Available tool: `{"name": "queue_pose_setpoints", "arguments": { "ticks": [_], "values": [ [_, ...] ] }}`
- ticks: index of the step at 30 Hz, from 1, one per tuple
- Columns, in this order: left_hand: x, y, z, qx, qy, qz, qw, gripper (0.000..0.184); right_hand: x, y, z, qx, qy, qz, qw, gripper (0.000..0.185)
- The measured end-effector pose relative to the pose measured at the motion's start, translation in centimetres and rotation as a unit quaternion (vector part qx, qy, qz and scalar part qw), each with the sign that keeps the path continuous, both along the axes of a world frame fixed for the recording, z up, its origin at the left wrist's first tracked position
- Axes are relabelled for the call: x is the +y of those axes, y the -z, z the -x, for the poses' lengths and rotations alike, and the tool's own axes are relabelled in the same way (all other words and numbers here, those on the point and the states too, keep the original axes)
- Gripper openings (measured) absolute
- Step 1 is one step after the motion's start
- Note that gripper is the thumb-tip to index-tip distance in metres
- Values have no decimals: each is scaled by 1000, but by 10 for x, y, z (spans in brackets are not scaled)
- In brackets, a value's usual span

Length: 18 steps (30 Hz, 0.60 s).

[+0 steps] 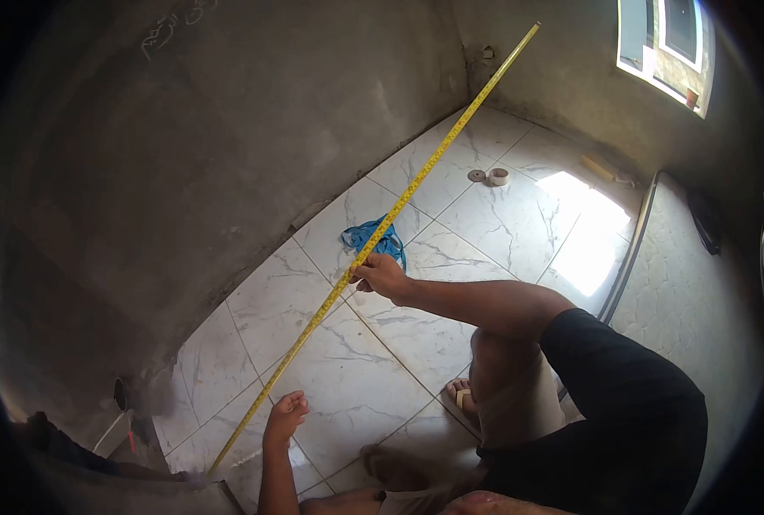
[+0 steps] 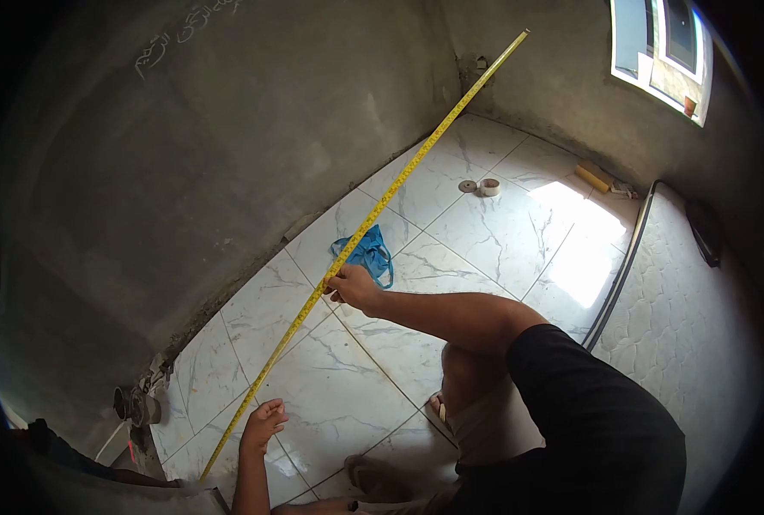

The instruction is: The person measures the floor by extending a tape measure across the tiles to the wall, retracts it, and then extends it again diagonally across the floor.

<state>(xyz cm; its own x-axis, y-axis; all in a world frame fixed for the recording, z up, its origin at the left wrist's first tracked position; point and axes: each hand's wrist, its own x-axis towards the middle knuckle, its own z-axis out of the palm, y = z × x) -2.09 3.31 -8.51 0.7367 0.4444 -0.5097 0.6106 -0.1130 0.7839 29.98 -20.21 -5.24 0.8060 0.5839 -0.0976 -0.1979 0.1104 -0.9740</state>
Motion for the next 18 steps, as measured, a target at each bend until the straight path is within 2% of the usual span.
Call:
{"name": "queue_pose_setpoints", "arguments": {
  "ticks": [4,18],
  "values": [
    [-3,1,-3,6,32,-11,999,54,1,1,0,2,1,-1,1000,20],
    [4,4,-1,-24,-11,-19,999,56,3,3,-1,8,3,-5,1000,19]
  ]
}}
